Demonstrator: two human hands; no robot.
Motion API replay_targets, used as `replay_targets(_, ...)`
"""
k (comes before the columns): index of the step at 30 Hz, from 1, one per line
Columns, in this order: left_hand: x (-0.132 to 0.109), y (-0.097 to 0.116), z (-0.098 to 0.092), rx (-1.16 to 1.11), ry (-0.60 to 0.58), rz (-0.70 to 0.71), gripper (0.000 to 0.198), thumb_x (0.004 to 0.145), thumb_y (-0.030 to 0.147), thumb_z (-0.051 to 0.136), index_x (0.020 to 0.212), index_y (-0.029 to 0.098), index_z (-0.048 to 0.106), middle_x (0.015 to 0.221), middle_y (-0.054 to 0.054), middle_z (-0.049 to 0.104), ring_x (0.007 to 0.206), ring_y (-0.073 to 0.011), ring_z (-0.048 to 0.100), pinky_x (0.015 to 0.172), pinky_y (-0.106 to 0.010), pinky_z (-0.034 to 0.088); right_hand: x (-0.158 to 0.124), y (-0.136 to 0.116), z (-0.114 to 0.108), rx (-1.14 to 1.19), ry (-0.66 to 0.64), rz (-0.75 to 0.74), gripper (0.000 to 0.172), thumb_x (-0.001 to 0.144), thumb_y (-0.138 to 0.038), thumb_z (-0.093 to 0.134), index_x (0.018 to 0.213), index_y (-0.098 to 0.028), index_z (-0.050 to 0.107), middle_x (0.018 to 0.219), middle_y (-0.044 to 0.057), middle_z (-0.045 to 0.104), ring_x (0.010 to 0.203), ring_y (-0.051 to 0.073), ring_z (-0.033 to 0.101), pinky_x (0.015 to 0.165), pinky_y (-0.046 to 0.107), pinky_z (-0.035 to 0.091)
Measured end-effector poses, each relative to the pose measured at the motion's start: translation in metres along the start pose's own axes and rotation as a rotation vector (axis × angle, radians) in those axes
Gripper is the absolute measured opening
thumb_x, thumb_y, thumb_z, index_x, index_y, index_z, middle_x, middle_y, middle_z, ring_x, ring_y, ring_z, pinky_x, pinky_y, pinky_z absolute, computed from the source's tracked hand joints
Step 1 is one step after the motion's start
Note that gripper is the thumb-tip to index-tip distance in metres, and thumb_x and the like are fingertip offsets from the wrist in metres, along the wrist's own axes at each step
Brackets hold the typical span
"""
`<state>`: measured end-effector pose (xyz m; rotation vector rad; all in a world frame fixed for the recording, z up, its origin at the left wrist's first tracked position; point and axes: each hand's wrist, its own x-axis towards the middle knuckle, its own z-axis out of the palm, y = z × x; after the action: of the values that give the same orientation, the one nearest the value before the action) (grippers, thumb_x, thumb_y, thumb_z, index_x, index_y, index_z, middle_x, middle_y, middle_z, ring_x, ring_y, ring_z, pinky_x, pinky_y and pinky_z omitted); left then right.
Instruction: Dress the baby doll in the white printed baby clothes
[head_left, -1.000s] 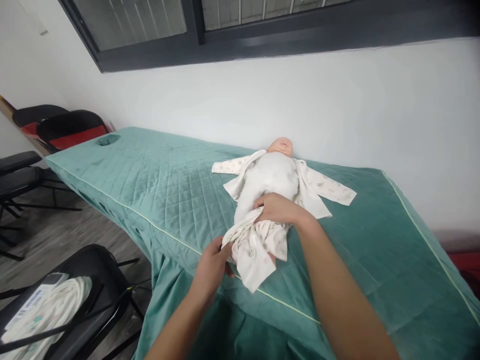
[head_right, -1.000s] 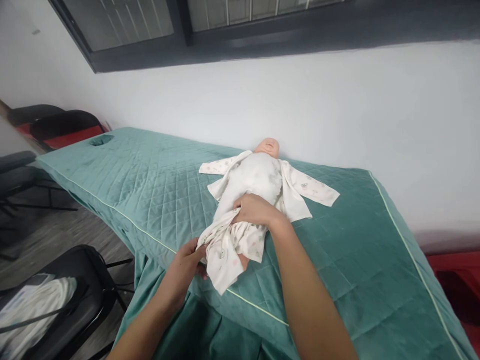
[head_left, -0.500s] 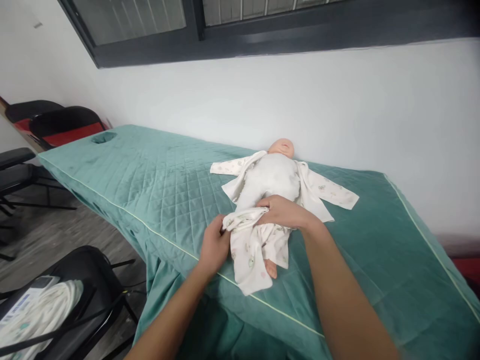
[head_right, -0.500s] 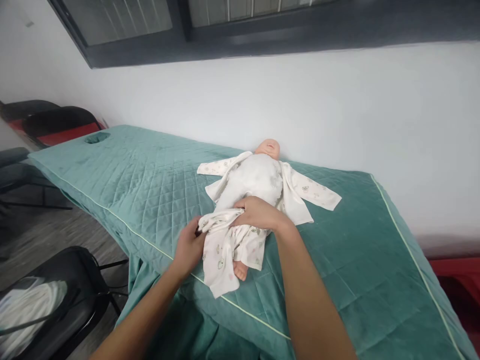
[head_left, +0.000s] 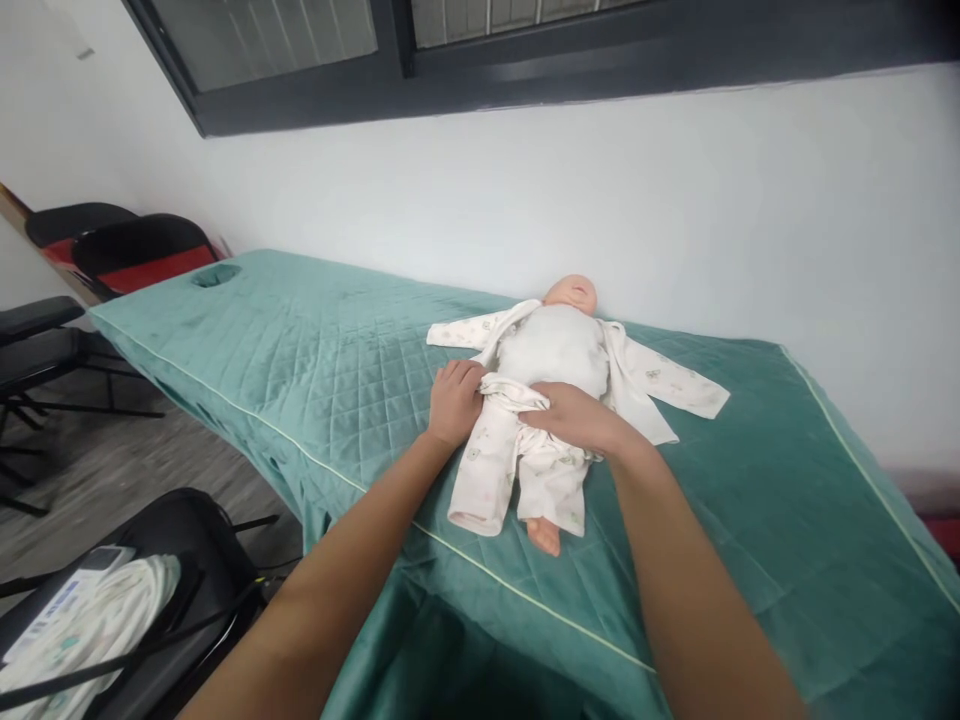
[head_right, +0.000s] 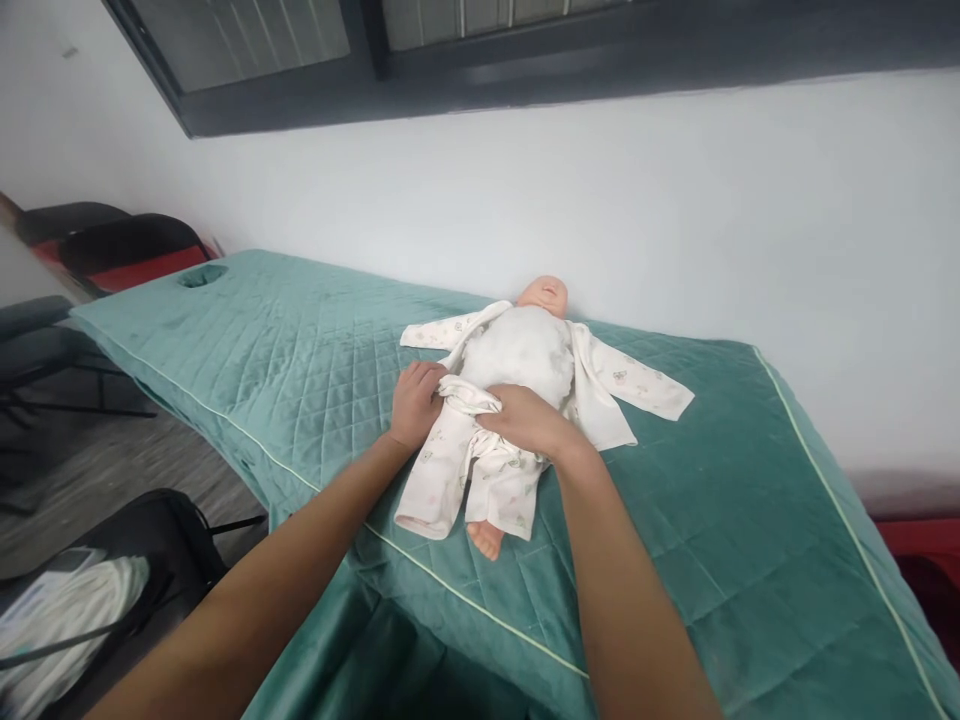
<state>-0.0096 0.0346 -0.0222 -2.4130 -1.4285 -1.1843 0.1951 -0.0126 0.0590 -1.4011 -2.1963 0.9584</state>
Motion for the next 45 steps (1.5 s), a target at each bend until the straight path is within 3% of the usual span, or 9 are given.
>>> replay_targets(7,-0.001,0.009,-0.003,0.083,-0.054,-0.011,0.022,0.088,0.013,0.047,0.105,0.018,0.061,0.106,-0.008,0.065,0.099,-0.0229,0.055,0.086,-0.035,0.041,0.004,0.006,0.004,0.003,0.114,0.050,0.017,0.088,-0.027,0.048,0.093,-0.017,0.061,0.106,0.009,0.070,0.099,0.024,0.062,0.083,0.031,0.042)
replay_targets(12,-0.030,0.029,-0.023,-0.164,0.021,-0.379,0.017,0.094,0.031,0.047,0.102,0.019,0.055,0.094,-0.005,0.062,0.083,-0.0176,0.058,0.075,-0.030,0.044,0.001,0.007,0.002,0.087,0.097,0.011,0.021,0.089,-0.033,0.050,0.093,-0.018,0.063,0.105,0.007,0.071,0.097,0.024,0.064,0.082,0.030,0.044)
replay_targets(14,-0.044,0.036,-0.032,-0.321,-0.035,-0.527,0.023,0.095,0.041,0.046,0.100,0.020,0.053,0.084,-0.002,0.062,0.074,-0.0156,0.057,0.070,-0.029,0.042,-0.001,0.006,0.001,0.116,0.081,0.006,0.024,0.088,-0.037,0.052,0.093,-0.018,0.065,0.104,0.006,0.072,0.097,0.024,0.064,0.081,0.030,0.045)
replay_targets(18,-0.066,0.046,-0.045,-0.578,-0.215,-0.599,0.031,0.094,0.047,0.046,0.109,0.021,0.052,0.068,0.003,0.057,0.061,-0.0127,0.050,0.060,-0.025,0.037,-0.004,0.002,-0.002,0.192,-0.043,0.010,0.030,0.082,-0.043,0.062,0.097,-0.018,0.069,0.102,0.004,0.073,0.095,0.024,0.066,0.077,0.029,0.047)
replay_targets(21,-0.074,0.049,-0.048,-0.698,-0.238,-0.636,0.030,0.093,0.047,0.048,0.108,0.021,0.052,0.071,0.003,0.058,0.063,-0.0118,0.049,0.059,-0.023,0.037,-0.005,-0.001,-0.004,0.184,-0.145,0.037,0.034,0.073,-0.043,0.071,0.094,-0.016,0.071,0.095,0.004,0.074,0.091,0.025,0.066,0.070,0.028,0.048)
replay_targets(26,-0.074,0.051,-0.048,-0.726,-0.198,-0.624,0.021,0.093,0.038,0.048,0.102,0.020,0.054,0.080,0.000,0.063,0.072,-0.0127,0.056,0.064,-0.024,0.042,-0.005,-0.004,-0.004,0.136,-0.142,0.051,0.029,0.070,-0.035,0.071,0.092,-0.017,0.070,0.093,0.004,0.073,0.086,0.024,0.065,0.067,0.029,0.047)
replay_targets(34,-0.060,0.039,-0.036,-0.460,-0.059,-0.475,0.010,0.093,0.027,0.045,0.096,0.020,0.051,0.089,-0.002,0.067,0.080,-0.0140,0.062,0.073,-0.026,0.046,-0.008,-0.005,-0.005,0.181,-0.115,0.044,0.025,0.074,-0.028,0.061,0.095,-0.017,0.069,0.095,0.004,0.073,0.090,0.025,0.065,0.071,0.029,0.047)
replay_targets(40,-0.039,0.023,-0.024,-0.291,-0.028,-0.424,0.010,0.094,0.028,0.044,0.097,0.022,0.051,0.090,-0.003,0.068,0.080,-0.0174,0.064,0.072,-0.028,0.045,-0.003,-0.001,-0.002,0.186,0.017,0.072,0.020,0.077,-0.024,0.055,0.092,-0.017,0.066,0.095,0.004,0.071,0.088,0.023,0.064,0.072,0.029,0.046)
replay_targets(45,-0.044,0.023,-0.021,-0.254,-0.048,-0.367,0.013,0.094,0.028,0.044,0.099,0.022,0.054,0.090,-0.004,0.069,0.080,-0.0178,0.065,0.073,-0.029,0.045,0.000,0.001,0.000,0.172,0.076,0.098,0.017,0.077,-0.025,0.052,0.087,-0.018,0.064,0.089,0.004,0.070,0.082,0.021,0.063,0.067,0.028,0.044)
